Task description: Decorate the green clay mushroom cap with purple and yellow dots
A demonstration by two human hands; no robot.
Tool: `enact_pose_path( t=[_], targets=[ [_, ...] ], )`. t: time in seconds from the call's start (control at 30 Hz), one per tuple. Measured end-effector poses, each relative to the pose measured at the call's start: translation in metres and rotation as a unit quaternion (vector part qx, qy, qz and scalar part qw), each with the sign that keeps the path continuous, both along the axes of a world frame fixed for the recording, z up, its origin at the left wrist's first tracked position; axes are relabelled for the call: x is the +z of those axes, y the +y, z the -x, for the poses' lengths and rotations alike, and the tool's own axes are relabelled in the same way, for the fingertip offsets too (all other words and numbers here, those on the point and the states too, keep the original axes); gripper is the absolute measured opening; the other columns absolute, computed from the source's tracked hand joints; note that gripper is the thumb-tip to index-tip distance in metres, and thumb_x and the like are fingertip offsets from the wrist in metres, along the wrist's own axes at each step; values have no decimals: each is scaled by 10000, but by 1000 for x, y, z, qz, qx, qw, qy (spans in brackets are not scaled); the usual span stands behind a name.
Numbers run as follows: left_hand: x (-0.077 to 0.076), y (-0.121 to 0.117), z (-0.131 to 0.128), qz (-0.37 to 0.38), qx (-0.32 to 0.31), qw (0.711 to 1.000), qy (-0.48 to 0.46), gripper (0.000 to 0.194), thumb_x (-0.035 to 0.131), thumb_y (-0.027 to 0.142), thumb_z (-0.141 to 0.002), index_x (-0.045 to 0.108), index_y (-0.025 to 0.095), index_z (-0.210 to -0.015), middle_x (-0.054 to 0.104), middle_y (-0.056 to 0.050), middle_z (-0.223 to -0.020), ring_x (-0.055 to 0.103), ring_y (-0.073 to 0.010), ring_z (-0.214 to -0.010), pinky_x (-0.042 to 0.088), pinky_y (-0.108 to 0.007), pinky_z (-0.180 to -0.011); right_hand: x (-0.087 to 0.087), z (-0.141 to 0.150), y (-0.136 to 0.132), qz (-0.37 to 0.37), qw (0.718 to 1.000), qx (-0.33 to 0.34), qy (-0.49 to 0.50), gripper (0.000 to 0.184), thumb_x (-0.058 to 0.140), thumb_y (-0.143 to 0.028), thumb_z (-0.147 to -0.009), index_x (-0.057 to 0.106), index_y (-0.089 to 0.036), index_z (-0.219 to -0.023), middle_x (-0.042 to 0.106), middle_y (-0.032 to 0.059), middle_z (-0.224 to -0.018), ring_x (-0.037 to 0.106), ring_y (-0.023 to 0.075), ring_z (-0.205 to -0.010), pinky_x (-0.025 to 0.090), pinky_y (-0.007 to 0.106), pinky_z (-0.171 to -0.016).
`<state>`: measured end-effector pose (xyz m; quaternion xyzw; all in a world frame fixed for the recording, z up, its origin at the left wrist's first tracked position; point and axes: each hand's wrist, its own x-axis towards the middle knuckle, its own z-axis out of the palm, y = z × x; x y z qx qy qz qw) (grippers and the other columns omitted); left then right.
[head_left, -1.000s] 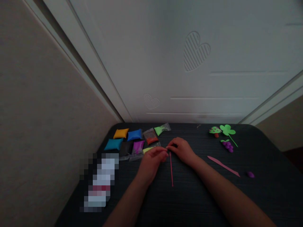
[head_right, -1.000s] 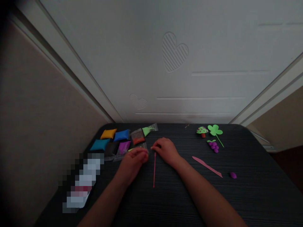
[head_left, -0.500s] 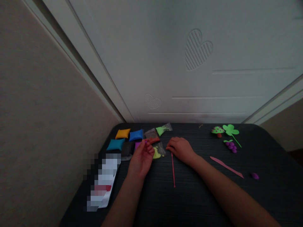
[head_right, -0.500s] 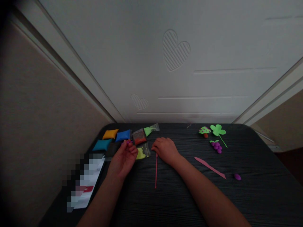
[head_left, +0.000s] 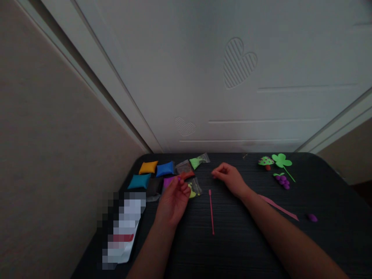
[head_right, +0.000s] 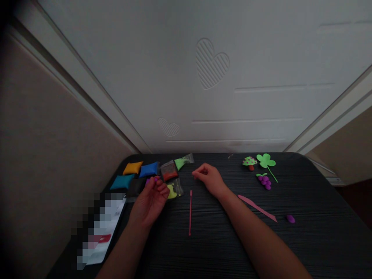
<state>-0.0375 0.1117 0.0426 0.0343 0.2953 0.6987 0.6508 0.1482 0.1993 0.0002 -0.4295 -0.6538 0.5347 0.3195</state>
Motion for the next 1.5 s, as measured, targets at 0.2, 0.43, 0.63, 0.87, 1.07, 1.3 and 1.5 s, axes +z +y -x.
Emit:
enact_pose_path(
  t=[0.2, 0.43, 0.63, 0.87, 1.07, 1.3, 1.5],
  targets=[
    [-2, 1, -1, 1, 3, 1000, 3, 55, 562, 152, -774, 598, 112, -767, 537, -2, -656, 473, -51, -563, 414, -168, -517, 0, -4, 2, 113, 981, -15, 159, 309, 492, -319, -842, 504, -152, -1102, 551, 71, -1089, 566, 171, -917, 486, 380, -768],
    [0, 1, -2, 4, 11, 1000, 9, 44, 568, 142, -769, 594, 110, -754, 539, 0, -657, 473, -51, -566, 414, -167, -522, 6, -7, 2, 212, 939, -25, 269, 303, 498, -304, -840, 505, -154, -1104, 546, 71, -1101, 562, 175, -932, 484, 383, -777],
    [-2, 1, -2, 5, 9, 1000, 7, 47, 572, 155, -770, 596, 115, -763, 545, -1, -659, 480, -52, -569, 416, -167, -524, 9, -10, 3, 243, 916, -38, 316, 301, 498, -301, -841, 505, -154, -1103, 548, 71, -1097, 564, 173, -926, 486, 380, -773],
    [-3, 1, -1, 8, 7, 1000, 8, 42, 566, 136, -767, 604, 121, -759, 547, -7, -652, 484, -59, -568, 424, -175, -529, 3, -9, 6, 243, 908, -66, 334, 299, 492, -307, -843, 507, -157, -1101, 546, 71, -1100, 563, 171, -923, 486, 378, -771],
    [-3, 2, -2, 9, 11, 1000, 8, 54, 555, 144, -778, 598, 115, -762, 537, -3, -654, 478, -55, -567, 418, -169, -522, 2, -8, 10, 249, 898, -96, 350, 300, 491, -309, -844, 507, -160, -1104, 543, 73, -1111, 560, 173, -935, 483, 382, -780],
    [-1, 1, -2, 11, 14, 1000, 9, 82, 524, 133, -797, 593, 107, -761, 533, -7, -654, 475, -50, -563, 419, -163, -518, 3, -11, 13, 247, 888, -107, 374, 294, 492, -306, -843, 510, -161, -1098, 544, 72, -1109, 560, 173, -936, 482, 380, -781],
    [-1, 3, -2, 14, 19, 1000, 9, 85, 521, 130, -798, 591, 111, -754, 527, -6, -647, 471, -50, -555, 419, -161, -513, 4, -14, 15, 258, 880, -108, 384, 288, 491, -305, -844, 513, -162, -1093, 546, 71, -1106, 561, 171, -934, 483, 377, -780]
  ],
)
